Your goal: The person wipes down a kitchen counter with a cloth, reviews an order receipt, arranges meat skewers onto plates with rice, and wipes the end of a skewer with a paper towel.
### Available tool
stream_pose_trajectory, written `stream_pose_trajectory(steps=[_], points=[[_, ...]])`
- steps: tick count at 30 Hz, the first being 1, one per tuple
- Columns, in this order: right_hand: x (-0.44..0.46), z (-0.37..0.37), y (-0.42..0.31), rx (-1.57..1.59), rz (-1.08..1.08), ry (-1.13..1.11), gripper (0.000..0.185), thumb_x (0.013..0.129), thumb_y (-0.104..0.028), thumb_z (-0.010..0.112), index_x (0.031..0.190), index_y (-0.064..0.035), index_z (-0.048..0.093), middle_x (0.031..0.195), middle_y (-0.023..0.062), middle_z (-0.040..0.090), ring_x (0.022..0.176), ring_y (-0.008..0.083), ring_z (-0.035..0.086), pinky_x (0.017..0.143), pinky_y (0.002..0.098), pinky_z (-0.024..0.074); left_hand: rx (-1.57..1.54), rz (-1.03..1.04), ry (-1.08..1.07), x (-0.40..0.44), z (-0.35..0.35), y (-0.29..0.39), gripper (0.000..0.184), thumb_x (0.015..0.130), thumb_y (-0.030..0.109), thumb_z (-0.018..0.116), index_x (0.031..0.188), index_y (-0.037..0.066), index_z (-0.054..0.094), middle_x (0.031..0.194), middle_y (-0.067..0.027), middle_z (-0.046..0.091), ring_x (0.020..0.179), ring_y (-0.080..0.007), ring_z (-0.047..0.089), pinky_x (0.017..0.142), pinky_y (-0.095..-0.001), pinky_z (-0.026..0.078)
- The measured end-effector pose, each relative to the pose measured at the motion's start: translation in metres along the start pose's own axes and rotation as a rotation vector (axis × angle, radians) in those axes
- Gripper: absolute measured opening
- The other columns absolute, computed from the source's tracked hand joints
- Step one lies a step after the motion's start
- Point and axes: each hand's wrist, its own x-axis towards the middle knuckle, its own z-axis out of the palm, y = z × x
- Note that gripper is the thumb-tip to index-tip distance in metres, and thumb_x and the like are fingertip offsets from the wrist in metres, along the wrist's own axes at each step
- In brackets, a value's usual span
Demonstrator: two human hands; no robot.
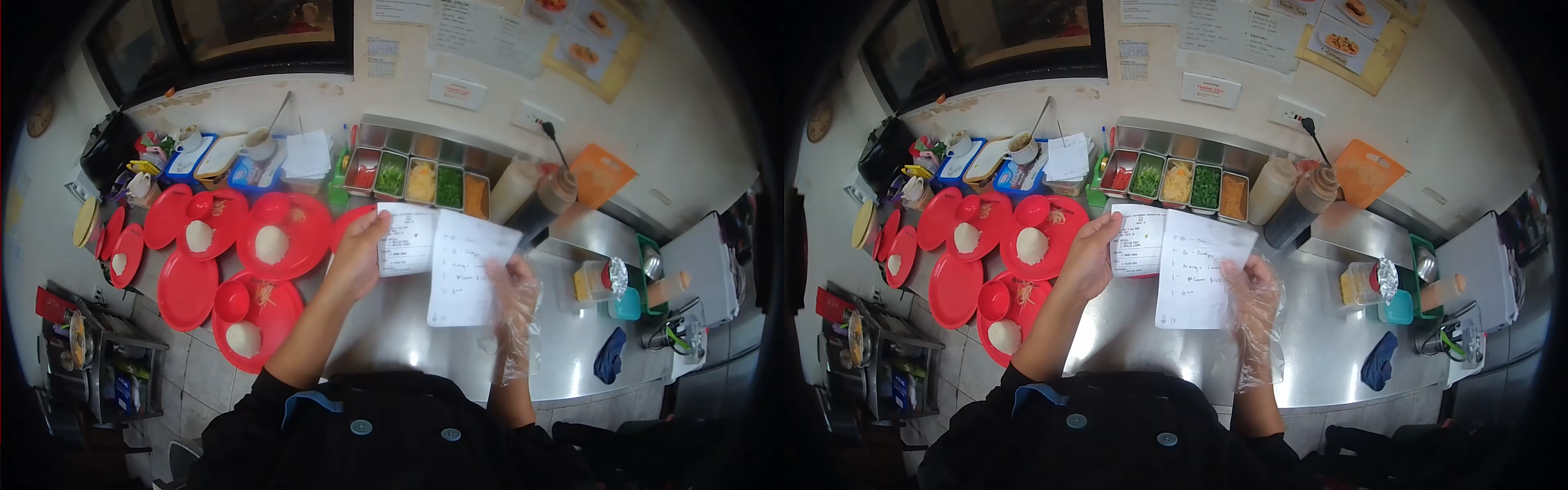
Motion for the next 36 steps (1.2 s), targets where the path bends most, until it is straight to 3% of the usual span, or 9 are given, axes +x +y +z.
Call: stream_pose_trajectory(steps=[10,13,15,18,30,33,35,36], points=[[-0.003,0.018,-0.002,0.042,0.016,-0.021,0.018,0.077,-0.004,0.066,0.092,0.0030,0.057,0.081,0.0062,0.060,0.070,0.0089,0.056,0.064,0.0207,0.0457,0.030,0.005,0.014,0.006,-0.002,-0.010,0.028,0.092,0.021,0.044,0.108,0.000,0.052,0.098,-0.0073,0.059,0.088,-0.0135,0.058,0.077,-0.0277,0.047],[-0.003,0.023,0.004,0.043,0.020,-0.034,0.019,0.077,-0.004,0.066,0.092,0.0036,0.057,0.082,0.0067,0.061,0.071,0.0096,0.057,0.065,0.0214,0.0463,0.171,0.071,0.001,0.003,0.010,-0.020,0.025,0.092,0.018,0.045,0.106,-0.001,0.052,0.094,-0.0069,0.059,0.084,-0.0109,0.056,0.075,-0.0260,0.046],[-0.004,0.027,0.005,0.034,0.017,-0.059,0.020,0.077,-0.004,0.066,0.092,0.0038,0.057,0.082,0.0069,0.061,0.071,0.0099,0.057,0.065,0.0217,0.0466,0.504,0.282,-0.015,0.002,0.011,-0.030,0.022,0.091,0.014,0.046,0.104,-0.002,0.051,0.091,-0.0066,0.058,0.081,-0.0088,0.054,0.072,-0.0244,0.045],[-0.004,0.031,0.007,0.024,0.084,-0.070,0.021,0.077,-0.005,0.066,0.093,0.0041,0.058,0.083,0.0079,0.062,0.072,0.0103,0.058,0.065,0.0221,0.0469,0.582,0.376,0.026,0.003,0.004,-0.042,0.019,0.090,0.011,0.047,0.103,-0.002,0.050,0.088,-0.0061,0.058,0.078,-0.0081,0.053,0.069,-0.0236,0.044],[0.002,0.033,0.014,0.008,0.137,-0.121,0.022,0.076,-0.005,0.067,0.094,0.0038,0.058,0.084,0.0085,0.063,0.072,0.0113,0.058,0.065,0.0229,0.0473,0.600,0.317,0.048,0.004,-0.003,-0.045,0.018,0.091,0.013,0.044,0.101,-0.001,0.051,0.086,-0.0051,0.057,0.076,-0.0077,0.051,0.069,-0.0235,0.043],[0.008,0.037,0.013,0.033,-0.005,-0.174,0.025,0.075,-0.006,0.068,0.095,0.0042,0.059,0.083,0.0087,0.063,0.071,0.0120,0.058,0.064,0.0236,0.0478,0.504,0.336,0.034,0.007,-0.003,-0.045,0.018,0.092,0.013,0.044,0.101,-0.001,0.051,0.085,-0.0057,0.057,0.078,-0.0077,0.051,0.070,-0.0236,0.043],[0.011,0.038,0.008,0.020,0.305,-0.259,0.025,0.074,-0.007,0.069,0.095,0.0048,0.061,0.083,0.0085,0.064,0.069,0.0121,0.059,0.062,0.0247,0.0481,0.523,0.325,0.037,0.010,-0.006,-0.047,0.017,0.091,0.013,0.044,0.099,0.000,0.052,0.085,-0.0057,0.057,0.078,-0.0081,0.052,0.071,-0.0237,0.043],[0.013,0.040,0.011,0.022,0.305,-0.261,0.025,0.074,-0.007,0.069,0.095,0.0048,0.061,0.083,0.0085,0.064,0.069,0.0121,0.059,0.062,0.0247,0.0481,0.540,0.317,0.039,0.014,-0.009,-0.047,0.017,0.091,0.013,0.045,0.098,0.000,0.053,0.084,-0.0057,0.057,0.079,-0.0085,0.052,0.072,-0.0238,0.043]])
